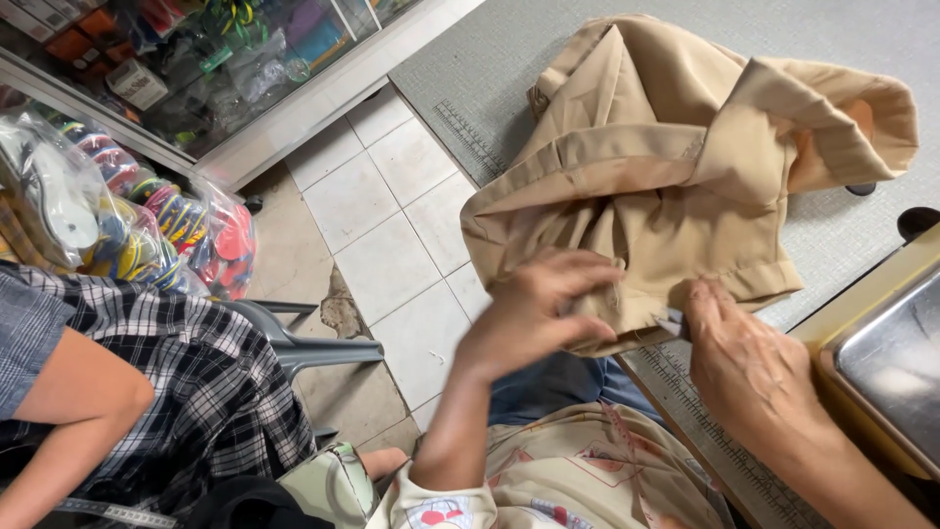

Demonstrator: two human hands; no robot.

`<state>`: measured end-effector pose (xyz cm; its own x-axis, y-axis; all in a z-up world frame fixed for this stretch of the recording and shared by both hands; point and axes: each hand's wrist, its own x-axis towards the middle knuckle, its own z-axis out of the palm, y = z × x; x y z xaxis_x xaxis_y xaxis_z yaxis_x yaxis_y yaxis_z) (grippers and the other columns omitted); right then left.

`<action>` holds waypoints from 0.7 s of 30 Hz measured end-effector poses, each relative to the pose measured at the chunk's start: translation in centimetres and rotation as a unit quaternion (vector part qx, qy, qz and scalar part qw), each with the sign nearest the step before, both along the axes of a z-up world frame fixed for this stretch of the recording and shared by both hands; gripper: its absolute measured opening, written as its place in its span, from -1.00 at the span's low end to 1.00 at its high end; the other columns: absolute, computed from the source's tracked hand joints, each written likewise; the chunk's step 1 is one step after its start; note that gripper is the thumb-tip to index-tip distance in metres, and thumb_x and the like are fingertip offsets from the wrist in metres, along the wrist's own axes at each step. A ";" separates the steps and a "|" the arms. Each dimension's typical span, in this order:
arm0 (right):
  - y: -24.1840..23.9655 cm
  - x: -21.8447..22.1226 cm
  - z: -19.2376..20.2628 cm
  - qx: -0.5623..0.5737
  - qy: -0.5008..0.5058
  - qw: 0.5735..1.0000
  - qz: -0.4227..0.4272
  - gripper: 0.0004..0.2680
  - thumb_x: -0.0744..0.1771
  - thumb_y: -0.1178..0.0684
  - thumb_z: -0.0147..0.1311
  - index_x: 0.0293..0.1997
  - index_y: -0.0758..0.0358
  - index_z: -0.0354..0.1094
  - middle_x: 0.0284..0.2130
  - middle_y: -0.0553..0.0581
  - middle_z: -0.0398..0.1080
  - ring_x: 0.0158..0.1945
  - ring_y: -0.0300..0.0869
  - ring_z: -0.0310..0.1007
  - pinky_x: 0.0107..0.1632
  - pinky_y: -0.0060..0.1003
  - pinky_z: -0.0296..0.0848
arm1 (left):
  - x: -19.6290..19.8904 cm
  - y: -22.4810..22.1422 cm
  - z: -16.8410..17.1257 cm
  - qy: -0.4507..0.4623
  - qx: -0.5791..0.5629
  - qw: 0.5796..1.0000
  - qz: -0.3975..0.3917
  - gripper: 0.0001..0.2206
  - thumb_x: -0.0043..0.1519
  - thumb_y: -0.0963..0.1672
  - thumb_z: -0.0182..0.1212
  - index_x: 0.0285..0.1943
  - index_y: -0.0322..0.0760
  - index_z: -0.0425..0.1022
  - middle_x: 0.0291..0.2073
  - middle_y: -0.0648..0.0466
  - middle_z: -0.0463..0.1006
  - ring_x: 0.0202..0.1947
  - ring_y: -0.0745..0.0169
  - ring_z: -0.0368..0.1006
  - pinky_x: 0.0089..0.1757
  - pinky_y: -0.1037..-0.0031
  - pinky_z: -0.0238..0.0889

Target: Removing loose threads from a pair of tan shorts using thread nippers at a sewing workstation.

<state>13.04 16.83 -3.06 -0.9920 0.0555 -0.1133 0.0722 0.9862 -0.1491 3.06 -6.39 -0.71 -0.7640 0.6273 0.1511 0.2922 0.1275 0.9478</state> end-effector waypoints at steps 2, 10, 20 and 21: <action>0.4 0.0 -1.8 0.049 0.044 0.998 0.026 -0.70 0.27 0.29 -0.22 0.11 0.17 0.16 0.29 0.24 0.33 0.01 0.00 0.60 -0.55 -0.03 0.55 | 0.0 1.9 -2.9 0.219 -0.113 0.969 -0.019 -0.84 0.16 -0.16 0.41 -0.10 -0.27 0.63 -0.18 0.11 0.56 -0.11 0.08 0.35 -0.11 0.32 0.29; 0.4 -0.2 -3.4 0.032 0.027 0.998 0.055 -0.72 0.33 0.30 -0.30 0.18 0.25 0.00 0.29 0.36 0.21 -0.20 0.04 0.58 -0.63 -0.07 0.51 | -4.7 -6.3 -5.8 -0.024 0.171 0.958 0.230 -0.86 0.18 -0.28 0.31 -0.21 -0.17 0.61 -0.34 0.15 0.65 -0.40 0.40 0.45 -0.27 0.61 0.41; -0.6 0.2 -6.6 0.164 0.165 0.969 0.086 -0.62 0.23 0.19 -0.08 0.19 0.32 0.15 0.25 0.57 0.23 -0.72 -0.23 0.52 -0.74 -0.29 0.27 | -7.0 -1.5 0.7 0.458 -0.129 0.765 0.434 -0.45 0.41 -0.01 0.28 0.50 -0.26 0.20 0.47 -0.24 0.17 0.50 -0.34 0.09 0.37 -0.24 -0.01; -0.6 0.1 -7.0 0.165 0.168 0.968 0.084 -0.62 0.23 0.19 -0.08 0.19 0.32 0.15 0.25 0.57 0.23 -0.72 -0.23 0.52 -0.74 -0.29 0.27 | -6.8 1.0 1.9 0.461 -0.126 0.764 0.433 -0.45 0.41 -0.01 0.28 0.50 -0.26 0.20 0.47 -0.24 0.17 0.50 -0.34 0.09 0.37 -0.24 -0.01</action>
<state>13.11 16.27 -10.09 -0.9680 -0.1310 0.2142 -0.0906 0.9778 0.1887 -3.76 -5.37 1.24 -0.5512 0.0444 0.8332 0.5233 0.7962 0.3037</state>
